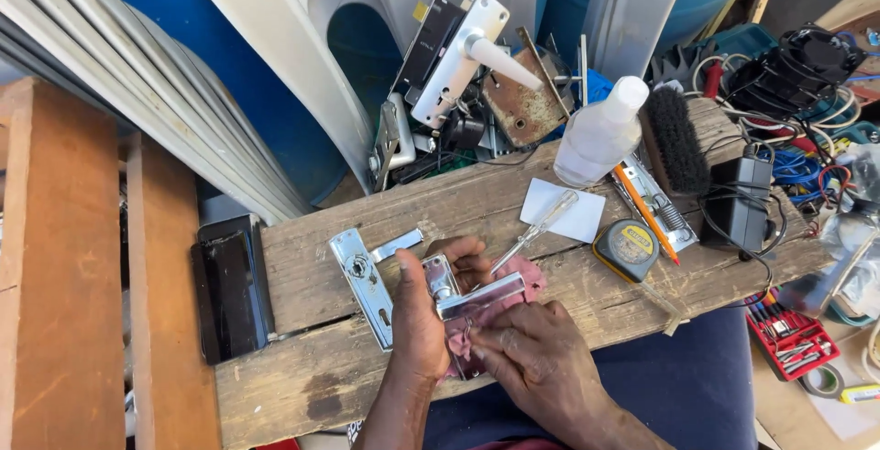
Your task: The person cleans a small cylindrical lock cylinder with a pink cloth, then places it in a wooden box. They then pick up a metal door latch assembly, wipe it with the cloth, apply liquid from a white bottle, and continue wiping. Finally, they use a screwdriver to adjust a screw on the latch assembly.
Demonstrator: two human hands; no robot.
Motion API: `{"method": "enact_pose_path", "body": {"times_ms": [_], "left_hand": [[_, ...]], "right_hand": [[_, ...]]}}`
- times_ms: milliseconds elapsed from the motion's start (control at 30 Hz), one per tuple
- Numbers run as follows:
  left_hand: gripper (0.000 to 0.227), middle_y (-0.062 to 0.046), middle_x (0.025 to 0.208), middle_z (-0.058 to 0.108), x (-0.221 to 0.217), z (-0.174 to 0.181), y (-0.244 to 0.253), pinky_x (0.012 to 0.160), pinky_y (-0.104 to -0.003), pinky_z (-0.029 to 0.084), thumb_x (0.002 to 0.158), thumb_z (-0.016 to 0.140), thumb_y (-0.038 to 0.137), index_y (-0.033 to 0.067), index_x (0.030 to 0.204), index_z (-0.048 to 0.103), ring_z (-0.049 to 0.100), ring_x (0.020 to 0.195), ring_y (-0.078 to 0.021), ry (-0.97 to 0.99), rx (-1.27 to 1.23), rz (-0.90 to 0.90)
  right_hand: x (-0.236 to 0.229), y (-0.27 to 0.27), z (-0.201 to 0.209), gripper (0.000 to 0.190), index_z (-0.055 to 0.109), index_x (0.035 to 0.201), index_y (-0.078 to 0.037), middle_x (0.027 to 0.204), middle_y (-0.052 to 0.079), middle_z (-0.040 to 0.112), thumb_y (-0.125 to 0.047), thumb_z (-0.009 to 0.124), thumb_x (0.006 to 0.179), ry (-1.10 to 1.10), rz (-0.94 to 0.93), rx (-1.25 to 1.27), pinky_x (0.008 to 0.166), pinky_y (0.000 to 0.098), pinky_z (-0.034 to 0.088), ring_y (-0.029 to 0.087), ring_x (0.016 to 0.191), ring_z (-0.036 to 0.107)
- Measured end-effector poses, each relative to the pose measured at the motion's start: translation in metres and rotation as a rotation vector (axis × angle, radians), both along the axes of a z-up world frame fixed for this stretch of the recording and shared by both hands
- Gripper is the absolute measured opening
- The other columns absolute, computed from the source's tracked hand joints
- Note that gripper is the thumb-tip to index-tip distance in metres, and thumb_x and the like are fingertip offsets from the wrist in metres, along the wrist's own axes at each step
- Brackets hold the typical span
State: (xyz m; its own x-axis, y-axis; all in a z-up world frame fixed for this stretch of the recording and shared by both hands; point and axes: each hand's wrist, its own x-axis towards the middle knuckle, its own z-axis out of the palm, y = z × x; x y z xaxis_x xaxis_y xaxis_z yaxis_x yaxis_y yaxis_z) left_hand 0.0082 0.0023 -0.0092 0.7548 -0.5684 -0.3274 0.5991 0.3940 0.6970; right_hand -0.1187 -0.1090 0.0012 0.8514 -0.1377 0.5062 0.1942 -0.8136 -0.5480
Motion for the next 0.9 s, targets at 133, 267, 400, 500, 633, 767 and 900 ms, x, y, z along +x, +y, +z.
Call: {"method": "enact_pose_path", "body": {"times_ms": [133, 267, 400, 500, 633, 767, 900], "left_hand": [[0.094, -0.007, 0.092, 0.07, -0.004, -0.007, -0.002, 0.076, -0.035, 0.057, 0.092, 0.045, 0.074, -0.0075, 0.125, 0.078, 0.066, 0.081, -0.0192, -0.066, 0.066, 0.074], [0.093, -0.002, 0.079, 0.067, -0.006, -0.01, -0.003, 0.059, -0.029, 0.052, 0.097, 0.044, 0.071, -0.01, 0.133, 0.073, 0.062, 0.066, -0.0133, -0.103, -0.047, 0.008], [0.074, -0.008, 0.076, 0.07, -0.006, -0.01, -0.005, 0.059, -0.032, 0.054, 0.103, 0.045, 0.065, -0.0004, 0.117, 0.076, 0.066, 0.065, -0.0173, -0.282, 0.012, 0.035], [0.045, -0.016, 0.079, 0.073, -0.012, -0.038, -0.007, 0.061, -0.037, 0.059, 0.105, 0.053, 0.052, 0.0093, 0.11, 0.066, 0.073, 0.069, -0.0236, -0.177, 0.033, 0.093], [0.033, 0.008, 0.068, 0.04, -0.014, -0.03, -0.008, 0.057, -0.031, 0.036, 0.11, 0.056, 0.04, 0.0196, 0.085, 0.049, 0.037, 0.06, -0.0075, -0.298, 0.044, 0.063], [0.036, 0.009, 0.068, 0.039, -0.013, -0.028, -0.006, 0.056, -0.029, 0.035, 0.11, 0.057, 0.042, 0.0201, 0.083, 0.05, 0.035, 0.06, -0.0066, -0.313, 0.104, 0.094], [0.031, 0.007, 0.075, 0.049, -0.011, -0.033, -0.007, 0.061, -0.031, 0.044, 0.111, 0.057, 0.038, 0.0185, 0.087, 0.055, 0.045, 0.066, -0.0083, -0.254, -0.019, 0.078]], "right_hand": [[-0.011, -0.008, -0.007, 0.01, 0.08, 0.103, -0.016, 0.105, 0.001, 0.074, -0.024, 0.077, 0.098, -0.028, 0.033, -0.037, 0.078, 0.0372, 0.05, 0.02, 0.095, 0.071], [-0.021, -0.013, 0.007, 0.01, 0.086, 0.099, -0.021, 0.1, -0.002, 0.076, -0.021, 0.077, 0.094, 0.203, 0.048, 0.336, 0.088, 0.0314, 0.058, 0.015, 0.094, 0.075], [-0.023, -0.039, -0.005, 0.008, 0.076, 0.104, -0.016, 0.096, -0.004, 0.077, -0.021, 0.074, 0.097, 0.358, -0.21, 0.672, 0.078, 0.0255, 0.055, 0.009, 0.088, 0.072], [-0.007, -0.042, -0.001, 0.021, 0.075, 0.108, -0.006, 0.071, 0.005, 0.067, -0.025, 0.071, 0.101, 0.43, -0.314, 1.058, 0.047, 0.0288, 0.044, 0.014, 0.052, 0.054], [0.03, -0.04, 0.012, 0.016, 0.074, 0.11, 0.001, 0.079, 0.011, 0.07, -0.012, 0.072, 0.1, 0.365, -0.216, 1.279, 0.054, 0.0319, 0.053, 0.018, 0.063, 0.063], [0.037, -0.046, -0.013, 0.028, 0.077, 0.122, 0.004, 0.095, 0.015, 0.079, -0.003, 0.075, 0.094, 0.391, -0.037, 1.413, 0.068, 0.0304, 0.06, 0.021, 0.078, 0.073], [0.036, -0.042, -0.003, 0.04, 0.076, 0.133, 0.001, 0.089, 0.014, 0.081, -0.002, 0.076, 0.093, 0.447, 0.073, 1.273, 0.067, 0.0322, 0.062, 0.021, 0.079, 0.076]]}}
